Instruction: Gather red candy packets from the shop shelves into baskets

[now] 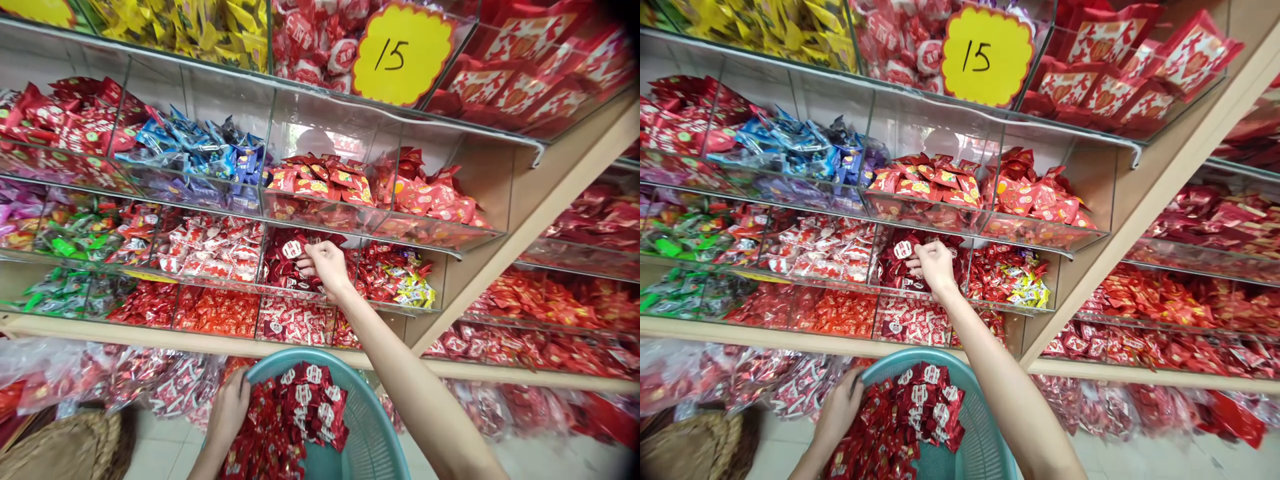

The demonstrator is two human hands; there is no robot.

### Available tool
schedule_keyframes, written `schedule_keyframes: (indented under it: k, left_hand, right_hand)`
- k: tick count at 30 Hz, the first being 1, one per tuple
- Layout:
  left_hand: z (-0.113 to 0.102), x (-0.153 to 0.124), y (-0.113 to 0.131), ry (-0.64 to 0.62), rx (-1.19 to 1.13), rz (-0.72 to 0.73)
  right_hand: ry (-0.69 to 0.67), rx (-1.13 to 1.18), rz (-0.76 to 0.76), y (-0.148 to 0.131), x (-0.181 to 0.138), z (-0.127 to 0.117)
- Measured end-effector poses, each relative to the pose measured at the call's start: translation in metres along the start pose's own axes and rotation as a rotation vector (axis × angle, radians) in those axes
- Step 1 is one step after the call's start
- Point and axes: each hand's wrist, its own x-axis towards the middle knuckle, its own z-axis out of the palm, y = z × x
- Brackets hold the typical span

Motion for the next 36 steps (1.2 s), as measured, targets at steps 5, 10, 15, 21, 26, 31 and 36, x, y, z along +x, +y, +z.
schedule_keyframes:
  k: [5,10,15,21,26,31,36]
  left_hand:
    - [-0.002,0.0,0.004,0.012,0.018,0.015]
    - [-0.002,-0.001,0.005,0.001,0.05,-0.007]
    - [-0.003,0.001,0.006,-0.005,0.082,-0.008]
    - [-0.004,0.002,0.009,-0.024,0.097,-0.019]
    - [-0.004,0.001,0.008,-0.014,0.082,-0.013]
    - [-0.003,0.002,0.007,-0.019,0.087,-0.01]
    - [-0.002,0.001,0.007,-0.012,0.081,0.001]
  right_hand:
    - [-0.041,-0.119,-0.04,0.027,-0.096,-0.049]
    - [0.169,-0.102,0.289,0.108,-0.164,-0.102]
    - [0.478,0.123,0.52,0.168,-0.195,-0.133]
    - [0.611,0.436,0.673,0.199,-0.211,-0.133]
    - [0.693,0.549,0.722,0.216,-0.22,-0.13]
    - [0.738,0.576,0.735,0.226,-0.223,-0.131]
    - [0.702,0.572,0.718,0.235,-0.231,-0.13]
